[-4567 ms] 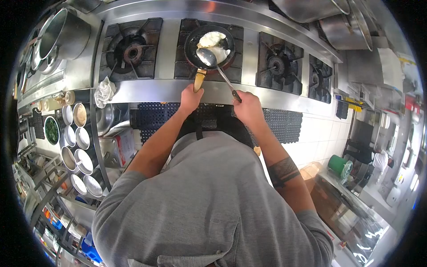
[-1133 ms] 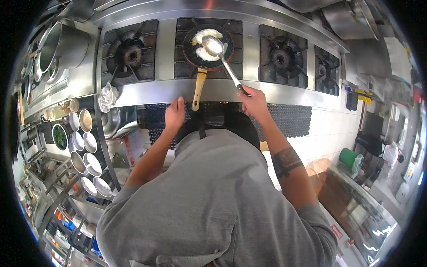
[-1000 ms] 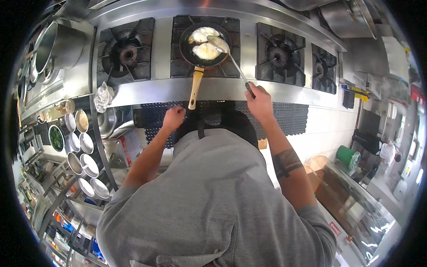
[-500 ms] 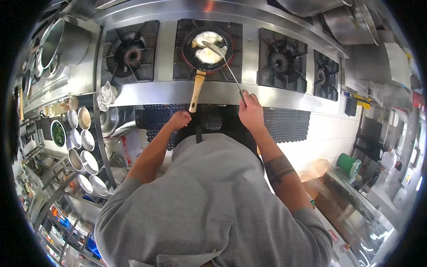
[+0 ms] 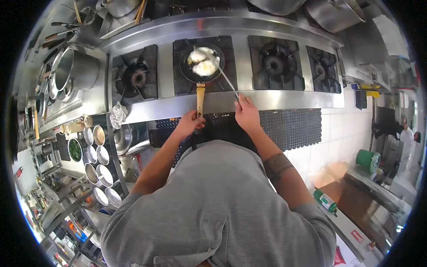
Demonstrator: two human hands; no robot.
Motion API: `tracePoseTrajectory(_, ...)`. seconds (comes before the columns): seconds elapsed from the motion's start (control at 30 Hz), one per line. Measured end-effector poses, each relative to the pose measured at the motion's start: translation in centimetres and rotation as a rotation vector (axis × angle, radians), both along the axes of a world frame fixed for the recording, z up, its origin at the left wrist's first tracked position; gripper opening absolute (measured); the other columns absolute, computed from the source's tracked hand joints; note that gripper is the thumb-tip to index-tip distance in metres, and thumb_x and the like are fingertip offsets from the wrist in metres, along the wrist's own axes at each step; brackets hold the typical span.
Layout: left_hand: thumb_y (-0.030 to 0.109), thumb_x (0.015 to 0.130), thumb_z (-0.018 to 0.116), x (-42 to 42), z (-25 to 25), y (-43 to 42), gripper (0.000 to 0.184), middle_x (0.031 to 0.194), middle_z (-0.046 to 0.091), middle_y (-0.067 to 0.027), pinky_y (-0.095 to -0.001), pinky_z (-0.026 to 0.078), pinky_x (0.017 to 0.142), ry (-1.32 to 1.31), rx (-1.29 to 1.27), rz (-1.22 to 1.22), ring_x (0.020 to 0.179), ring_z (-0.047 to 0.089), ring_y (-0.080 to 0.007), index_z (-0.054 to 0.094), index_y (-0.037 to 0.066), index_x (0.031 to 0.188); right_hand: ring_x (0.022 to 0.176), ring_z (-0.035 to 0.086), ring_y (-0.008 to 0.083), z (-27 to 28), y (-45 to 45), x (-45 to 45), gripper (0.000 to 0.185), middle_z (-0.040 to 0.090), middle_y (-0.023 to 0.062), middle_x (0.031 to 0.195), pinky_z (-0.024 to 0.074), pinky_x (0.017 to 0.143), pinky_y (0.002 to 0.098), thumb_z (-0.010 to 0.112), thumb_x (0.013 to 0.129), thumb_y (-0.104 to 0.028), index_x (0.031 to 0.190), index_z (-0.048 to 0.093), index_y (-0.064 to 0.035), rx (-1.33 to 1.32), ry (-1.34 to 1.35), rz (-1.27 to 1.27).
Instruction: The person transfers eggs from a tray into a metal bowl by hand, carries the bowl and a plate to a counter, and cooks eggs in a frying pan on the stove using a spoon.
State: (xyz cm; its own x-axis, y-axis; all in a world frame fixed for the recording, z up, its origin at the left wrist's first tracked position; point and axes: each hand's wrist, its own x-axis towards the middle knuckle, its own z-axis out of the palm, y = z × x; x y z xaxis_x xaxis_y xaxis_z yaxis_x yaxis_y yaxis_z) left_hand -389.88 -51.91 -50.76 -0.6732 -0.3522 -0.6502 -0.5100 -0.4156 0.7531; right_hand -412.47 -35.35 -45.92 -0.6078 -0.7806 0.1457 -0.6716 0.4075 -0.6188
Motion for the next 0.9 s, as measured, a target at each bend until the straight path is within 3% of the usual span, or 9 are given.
tracePoseTrajectory(0.17, 0.013, 0.098, 0.063, -0.7, -0.8, 1.5, 0.02, 0.098, 0.073, -0.009, -0.03, 0.058, 0.068, -0.099, -0.092, -0.009, 0.078, 0.071, -0.0158, 0.06, 0.001, 0.115, 0.095, 0.063, 0.0463, -0.6, 1.5, 0.1, 0.036, 0.063, 0.024, 0.105, 0.0527, 0.079, 0.053, 0.062, 0.101, -0.02, 0.131, 0.06, 0.0003, 0.022, -0.122, 0.028)
tracePoseTrajectory(0.27, 0.013, 0.099, 0.063, -1.5, -0.5, 2.5, 0.019, 0.094, 0.069, -0.0072, -0.0289, 0.057, 0.067, -0.12, -0.084, 0.12, 0.075, 0.068, -0.0141, 0.062, 0.002, 0.115, 0.102, 0.062, 0.0484, -6.6, 1.3, -1.0, 0.038, 0.062, 0.0263, 0.114, 0.0531, 0.084, 0.0546, 0.059, 0.102, -0.02, 0.133, 0.057, 0.0015, -0.094, -0.066, 0.088)
tracePoseTrajectory(0.37, 0.012, 0.101, 0.062, -2.0, -0.2, 3.9, 0.019, 0.094, 0.068, -0.0062, -0.0293, 0.059, 0.07, -0.167, -0.08, 0.192, 0.075, 0.065, -0.0129, 0.063, 0.001, 0.116, 0.108, 0.061, 0.0501, -10.5, 1.2, -2.6, 0.038, 0.061, 0.028, 0.121, 0.0528, 0.09, 0.0545, 0.059, 0.102, -0.019, 0.133, 0.054, 0.0025, 0.003, -0.142, 0.122)
tracePoseTrajectory(0.57, 0.013, 0.102, 0.062, -3.0, -1.2, 5.3, 0.019, 0.097, 0.068, -0.0057, -0.0302, 0.059, 0.072, -0.22, -0.021, 0.299, 0.076, 0.066, -0.0135, 0.064, 0.002, 0.118, 0.096, 0.064, 0.0482, -9.4, -0.3, -4.2, 0.031, 0.065, 0.0268, 0.107, 0.053, 0.082, 0.0524, 0.064, 0.1, -0.016, 0.126, 0.059, 0.0005, -0.101, -0.279, 0.157)
tracePoseTrajectory(0.63, 0.009, 0.099, 0.063, -3.3, -1.2, 6.2, 0.018, 0.096, 0.068, -0.0056, -0.0294, 0.058, 0.067, -0.183, -0.007, 0.388, 0.076, 0.067, -0.0137, 0.065, 0.002, 0.115, 0.094, 0.067, 0.0473, -5.7, -0.3, -5.3, 0.026, 0.068, 0.024, 0.094, 0.0543, 0.081, 0.0504, 0.063, 0.099, -0.016, 0.119, 0.063, 0.0004, -0.002, -0.519, 0.139)
tracePoseTrajectory(0.7, 0.011, 0.099, 0.065, -3.8, -0.3, 6.9, 0.03, 0.102, 0.069, -0.005, -0.0298, 0.058, 0.071, -0.155, 0.019, 0.45, 0.08, 0.069, -0.0144, 0.065, 0.004, 0.129, 0.088, 0.068, 0.0467, -6.7, 0.5, -6.0, 0.026, 0.069, 0.0234, 0.087, 0.054, 0.076, 0.0488, 0.066, 0.096, -0.019, 0.114, 0.064, -0.0006, -0.12, -0.728, 0.055)
tracePoseTrajectory(0.73, 0.014, 0.101, 0.065, -3.8, 0.3, 7.3, 0.04, 0.106, 0.07, -0.0047, -0.0298, 0.057, 0.074, -0.151, 0.029, 0.5, 0.083, 0.069, -0.0147, 0.06, 0.005, 0.139, 0.088, 0.068, 0.0467, -6.1, 1.2, -7.2, 0.026, 0.069, 0.0234, 0.087, 0.054, 0.076, 0.0488, 0.066, 0.096, -0.019, 0.114, 0.064, -0.0006, -0.108, -0.718, 0.022)
tracePoseTrajectory(0.83, 0.019, 0.102, 0.065, -2.4, 1.5, 9.1, 0.045, 0.108, 0.069, -0.0059, -0.031, 0.057, 0.075, -0.212, 0.049, 0.641, 0.086, 0.07, -0.0154, 0.058, 0.004, 0.143, 0.091, 0.069, 0.0459, -4.8, 1.8, -10.6, 0.031, 0.07, 0.024, 0.09, 0.0543, 0.077, 0.0496, 0.068, 0.094, -0.021, 0.117, 0.065, -0.0015, -0.068, -0.603, -0.126)
tracePoseTrajectory(0.9, 0.026, 0.102, 0.066, 0.8, 0.5, 11.3, 0.047, 0.106, 0.07, -0.006, -0.0307, 0.056, 0.077, -0.317, -0.115, 0.539, 0.09, 0.07, -0.0158, 0.058, 0.001, 0.141, 0.093, 0.07, 0.0458, -5.0, 2.6, -13.7, 0.035, 0.071, 0.0257, 0.094, 0.055, 0.079, 0.0514, 0.069, 0.092, -0.023, 0.118, 0.066, 0.0001, 0.081, -0.475, -0.252)
